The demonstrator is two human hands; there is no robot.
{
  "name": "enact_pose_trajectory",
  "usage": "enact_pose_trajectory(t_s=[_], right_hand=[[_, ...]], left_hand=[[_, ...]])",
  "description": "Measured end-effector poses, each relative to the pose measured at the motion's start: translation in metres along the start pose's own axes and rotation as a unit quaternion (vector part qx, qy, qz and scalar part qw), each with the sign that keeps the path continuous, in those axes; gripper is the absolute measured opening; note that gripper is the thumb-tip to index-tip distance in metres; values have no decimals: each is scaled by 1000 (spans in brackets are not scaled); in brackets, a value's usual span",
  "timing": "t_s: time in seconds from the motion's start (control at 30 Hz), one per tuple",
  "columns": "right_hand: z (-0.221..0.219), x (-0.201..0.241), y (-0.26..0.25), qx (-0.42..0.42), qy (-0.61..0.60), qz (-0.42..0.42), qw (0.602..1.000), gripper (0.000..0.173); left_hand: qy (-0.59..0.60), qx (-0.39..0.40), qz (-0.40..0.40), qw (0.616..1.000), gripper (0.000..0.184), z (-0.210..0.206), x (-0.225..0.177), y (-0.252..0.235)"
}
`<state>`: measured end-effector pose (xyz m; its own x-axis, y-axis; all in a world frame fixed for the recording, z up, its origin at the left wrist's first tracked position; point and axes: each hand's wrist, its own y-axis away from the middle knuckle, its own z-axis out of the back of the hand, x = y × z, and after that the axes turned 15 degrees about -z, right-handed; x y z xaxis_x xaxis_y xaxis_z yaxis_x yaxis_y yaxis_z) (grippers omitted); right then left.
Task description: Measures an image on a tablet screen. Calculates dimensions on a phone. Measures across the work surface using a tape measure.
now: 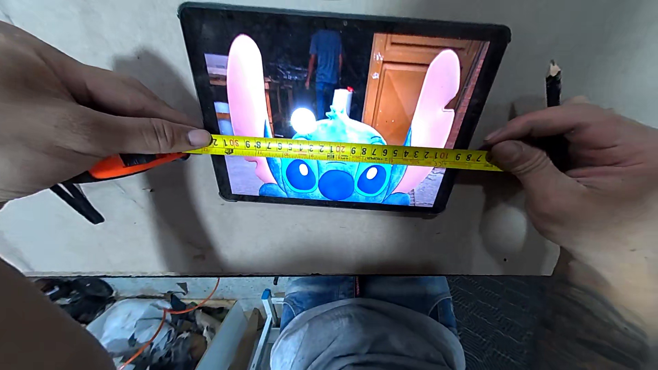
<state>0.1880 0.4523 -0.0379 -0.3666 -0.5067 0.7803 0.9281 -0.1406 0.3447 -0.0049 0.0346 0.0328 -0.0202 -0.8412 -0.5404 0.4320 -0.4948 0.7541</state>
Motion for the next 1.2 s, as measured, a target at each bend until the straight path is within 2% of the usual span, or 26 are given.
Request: enact_pose_trajectory(t_s=[0.07,0.2,0.33,0.4,0.53,0.6,0.67,0.7,0.77,0.83,0.9,0.97,1.07,1.13,1.2], right_hand=[[0,1,-1,-1,0,3,1000,15],[1,2,-1,-5,11,-2,1000,17],[4,11,10,-3,55,-17,998,16],[6,10,4,-2,67,-12,998,14],[10,9,-8,41,48,-4,998,11],[12,5,-9,49,-24,0,998,15],[21,6,-14,69,-149,10,986,33],[27,9,-19,80,-206,19,975,45],[39,15,-35,69,-282,35,956,56],[46,26,-58,43,-283,56,956,47],[41,47,-89,-2,-206,71,976,36],[19,70,-127,-30,-157,97,982,34],[-21,95,-192,8,-103,184,978,26],[-40,113,-230,26,-60,252,966,19],[-51,130,-257,21,-17,294,956,14]], left_hand=[[-5,7,-5,1000,21,2,-1,0],[-14,-32,7,999,18,0,-5,-1],[-14,-81,-36,996,12,-20,18,7],[-13,-97,-5,995,6,-18,6,10],[-30,-36,43,998,21,-10,-10,1],[-14,-38,12,999,27,-8,-4,5],[13,-66,-49,996,36,-7,10,15],[33,-79,-79,993,47,-5,18,21],[86,-108,-119,983,61,-1,38,33],[126,-159,-149,968,63,4,61,44],[130,-249,-175,944,57,10,76,48],[111,-362,-155,912,52,14,80,44],[68,-524,-106,843,47,8,69,17],[18,-566,-152,810,54,-5,71,-4],[-75,-568,-202,794,67,-24,84,-22]])
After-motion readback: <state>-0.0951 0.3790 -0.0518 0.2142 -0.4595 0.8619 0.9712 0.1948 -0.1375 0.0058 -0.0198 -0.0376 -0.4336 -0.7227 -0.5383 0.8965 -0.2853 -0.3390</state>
